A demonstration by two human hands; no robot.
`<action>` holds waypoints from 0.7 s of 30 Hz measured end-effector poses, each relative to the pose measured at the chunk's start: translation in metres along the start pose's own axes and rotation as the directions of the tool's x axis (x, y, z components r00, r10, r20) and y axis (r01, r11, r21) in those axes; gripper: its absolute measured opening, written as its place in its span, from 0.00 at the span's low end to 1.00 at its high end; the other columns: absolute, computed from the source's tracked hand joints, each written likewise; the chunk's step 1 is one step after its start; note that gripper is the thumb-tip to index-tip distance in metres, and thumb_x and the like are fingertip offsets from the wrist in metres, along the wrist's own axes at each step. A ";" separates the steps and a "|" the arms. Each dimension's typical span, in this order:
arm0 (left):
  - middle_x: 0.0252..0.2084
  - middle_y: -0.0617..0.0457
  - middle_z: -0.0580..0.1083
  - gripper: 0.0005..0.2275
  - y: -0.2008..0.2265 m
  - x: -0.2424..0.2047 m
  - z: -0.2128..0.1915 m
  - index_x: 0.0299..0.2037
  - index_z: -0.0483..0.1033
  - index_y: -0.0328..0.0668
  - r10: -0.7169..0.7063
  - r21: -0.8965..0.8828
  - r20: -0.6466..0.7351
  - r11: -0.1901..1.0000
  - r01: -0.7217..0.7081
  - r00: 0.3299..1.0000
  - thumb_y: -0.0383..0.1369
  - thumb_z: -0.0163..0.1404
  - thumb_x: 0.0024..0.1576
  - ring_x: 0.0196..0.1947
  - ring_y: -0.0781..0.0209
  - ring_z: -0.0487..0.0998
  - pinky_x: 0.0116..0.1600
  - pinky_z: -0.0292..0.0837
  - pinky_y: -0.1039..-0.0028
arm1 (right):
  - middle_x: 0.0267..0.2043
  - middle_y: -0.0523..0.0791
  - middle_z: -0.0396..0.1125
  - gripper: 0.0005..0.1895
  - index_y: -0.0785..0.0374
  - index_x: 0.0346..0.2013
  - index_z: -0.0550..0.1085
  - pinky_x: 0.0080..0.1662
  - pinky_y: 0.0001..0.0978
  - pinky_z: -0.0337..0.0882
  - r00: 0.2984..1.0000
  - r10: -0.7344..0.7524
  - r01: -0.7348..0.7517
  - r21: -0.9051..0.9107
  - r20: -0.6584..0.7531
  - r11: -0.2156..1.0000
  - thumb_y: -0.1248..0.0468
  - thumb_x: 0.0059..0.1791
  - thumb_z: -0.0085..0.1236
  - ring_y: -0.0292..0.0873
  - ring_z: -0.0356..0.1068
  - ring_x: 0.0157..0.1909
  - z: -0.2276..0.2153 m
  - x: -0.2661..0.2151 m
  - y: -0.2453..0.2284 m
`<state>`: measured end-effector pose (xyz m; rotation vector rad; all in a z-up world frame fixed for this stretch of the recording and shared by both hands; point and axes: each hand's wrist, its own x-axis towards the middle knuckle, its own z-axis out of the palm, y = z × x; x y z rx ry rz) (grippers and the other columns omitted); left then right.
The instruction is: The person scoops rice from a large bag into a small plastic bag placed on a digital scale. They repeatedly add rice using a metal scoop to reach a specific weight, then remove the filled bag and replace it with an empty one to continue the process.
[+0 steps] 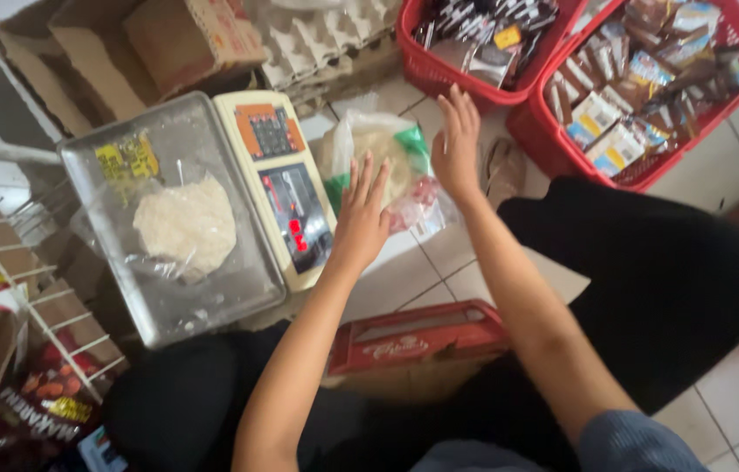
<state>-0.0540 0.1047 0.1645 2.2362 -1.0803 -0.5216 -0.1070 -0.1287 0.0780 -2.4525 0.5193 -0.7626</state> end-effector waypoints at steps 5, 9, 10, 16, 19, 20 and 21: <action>0.79 0.40 0.50 0.31 0.014 0.014 -0.031 0.75 0.52 0.40 0.092 -0.095 -0.191 0.989 -0.112 0.977 0.24 0.48 0.60 0.79 0.34 0.45 0.78 0.47 0.52 | 0.59 0.57 0.66 0.14 0.71 0.53 0.72 0.65 0.54 0.60 0.995 -0.006 0.033 -0.275 0.098 0.961 0.71 0.53 0.49 0.61 0.61 0.62 0.000 0.077 0.112; 0.79 0.40 0.50 0.30 0.008 0.020 -0.036 0.75 0.51 0.36 0.059 -0.127 -0.205 0.988 -0.086 0.977 0.23 0.45 0.61 0.79 0.34 0.46 0.79 0.48 0.54 | 0.55 0.58 0.69 0.12 0.69 0.52 0.74 0.62 0.55 0.59 0.957 0.012 0.079 -0.301 0.289 0.950 0.65 0.58 0.50 0.62 0.63 0.59 0.004 0.095 0.193; 0.79 0.40 0.49 0.30 0.004 0.021 -0.033 0.75 0.51 0.35 0.047 -0.128 -0.201 0.989 -0.074 0.978 0.23 0.45 0.61 0.79 0.34 0.46 0.78 0.48 0.54 | 0.54 0.58 0.69 0.12 0.69 0.52 0.75 0.62 0.55 0.59 0.938 0.030 0.080 -0.300 0.345 0.950 0.63 0.60 0.51 0.62 0.64 0.59 0.006 0.097 0.203; 0.79 0.38 0.45 0.29 -0.036 0.009 0.005 0.73 0.54 0.31 -0.053 -0.079 -0.041 0.996 0.050 0.998 0.23 0.47 0.59 0.78 0.34 0.46 0.77 0.50 0.56 | 0.53 0.57 0.71 0.12 0.63 0.44 0.80 0.63 0.58 0.55 0.988 0.058 0.005 -0.408 0.140 0.913 0.57 0.53 0.66 0.62 0.64 0.58 -0.008 0.095 0.214; 0.78 0.33 0.36 0.29 -0.045 0.003 0.020 0.70 0.57 0.34 -0.174 0.009 0.131 0.985 0.174 0.976 0.26 0.49 0.57 0.78 0.31 0.41 0.74 0.54 0.55 | 0.53 0.57 0.71 0.13 0.66 0.46 0.76 0.64 0.58 0.56 0.993 0.108 -0.114 -0.398 -0.039 0.910 0.59 0.54 0.62 0.61 0.64 0.61 -0.023 0.105 0.166; 0.76 0.33 0.33 0.28 -0.044 0.000 0.022 0.70 0.58 0.39 -0.246 0.017 0.199 0.969 0.247 0.949 0.28 0.50 0.57 0.78 0.31 0.38 0.71 0.56 0.54 | 0.55 0.58 0.70 0.12 0.66 0.48 0.75 0.65 0.56 0.59 0.986 0.166 -0.163 -0.311 -0.017 0.936 0.60 0.56 0.60 0.61 0.63 0.62 -0.036 0.108 0.146; 0.75 0.33 0.29 0.27 -0.042 -0.002 0.024 0.69 0.59 0.43 -0.315 0.030 0.265 0.947 0.318 0.911 0.31 0.51 0.58 0.78 0.30 0.35 0.69 0.57 0.54 | 0.57 0.59 0.69 0.11 0.66 0.50 0.74 0.65 0.55 0.62 0.975 0.222 -0.215 -0.222 0.011 0.951 0.61 0.58 0.58 0.61 0.63 0.63 -0.048 0.112 0.126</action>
